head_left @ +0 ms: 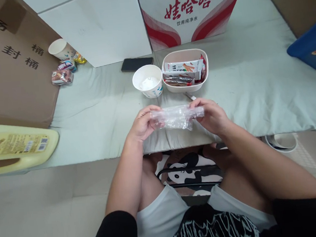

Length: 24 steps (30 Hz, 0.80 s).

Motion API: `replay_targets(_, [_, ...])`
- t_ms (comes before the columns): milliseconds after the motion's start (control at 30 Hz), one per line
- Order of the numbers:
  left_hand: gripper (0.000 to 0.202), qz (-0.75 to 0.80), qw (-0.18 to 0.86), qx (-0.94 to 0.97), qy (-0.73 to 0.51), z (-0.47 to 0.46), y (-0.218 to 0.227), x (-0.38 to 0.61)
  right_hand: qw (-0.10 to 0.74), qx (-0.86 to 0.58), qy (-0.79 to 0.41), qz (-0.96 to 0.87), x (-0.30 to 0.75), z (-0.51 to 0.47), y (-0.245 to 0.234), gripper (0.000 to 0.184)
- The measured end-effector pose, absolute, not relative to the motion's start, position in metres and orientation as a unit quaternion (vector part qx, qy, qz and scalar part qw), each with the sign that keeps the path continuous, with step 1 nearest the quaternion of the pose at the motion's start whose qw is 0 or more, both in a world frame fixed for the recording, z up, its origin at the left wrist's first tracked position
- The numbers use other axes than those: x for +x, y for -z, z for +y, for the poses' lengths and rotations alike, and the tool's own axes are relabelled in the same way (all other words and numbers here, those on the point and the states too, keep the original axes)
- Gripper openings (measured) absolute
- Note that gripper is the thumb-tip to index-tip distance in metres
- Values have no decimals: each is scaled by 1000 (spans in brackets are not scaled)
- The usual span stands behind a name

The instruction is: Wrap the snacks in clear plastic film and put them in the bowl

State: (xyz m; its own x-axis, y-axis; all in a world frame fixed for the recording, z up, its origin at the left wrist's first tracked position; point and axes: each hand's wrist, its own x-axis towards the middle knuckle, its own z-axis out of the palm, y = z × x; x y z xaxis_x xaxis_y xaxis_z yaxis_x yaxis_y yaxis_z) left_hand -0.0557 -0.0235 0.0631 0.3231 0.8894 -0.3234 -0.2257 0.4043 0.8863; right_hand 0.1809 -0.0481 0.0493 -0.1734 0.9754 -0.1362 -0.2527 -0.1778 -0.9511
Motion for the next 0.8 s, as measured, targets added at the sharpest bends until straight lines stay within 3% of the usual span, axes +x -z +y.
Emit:
replay_targets(100, [31, 430, 688, 420, -408, -21, -61, -58, 439, -443, -605, -495, 186, -47, -46, 32])
replay_targets(233, [29, 445, 638, 509, -368, -23, -56, -58, 453, -490, -521, -531, 187, -49, -43, 29])
replay_targets(333, [41, 407, 665, 543, -311, -24, -52, -57, 432, -457, -539, -560, 185, -50, -46, 46])
replay_targets(400, [49, 401, 663, 543, -324, -22, -48, -56, 345, -443, -559, -610, 184, -49, -49, 36])
replay_targets(467, [54, 438, 592, 545, -400, -19, -46, -54, 288, -457, -532, -652, 184, -49, -50, 21])
replay_targets(567, [30, 529, 357, 562, -527, -22, -48, -51, 305, -527, -454, -651, 184, -48, -50, 24])
replay_targets(633, [18, 535, 251, 613, -523, -28, -53, -46, 319, -557, -433, -633, 182, -49, -49, 21])
replay_targets(700, [22, 492, 246, 695, -463, -36, -57, -39, 333, -538, -451, -630, 180, -50, -49, 16])
replay_targets(800, [46, 438, 319, 754, -372, -41, -56, -28, 376, -446, -516, -628, 175, -52, -50, 18])
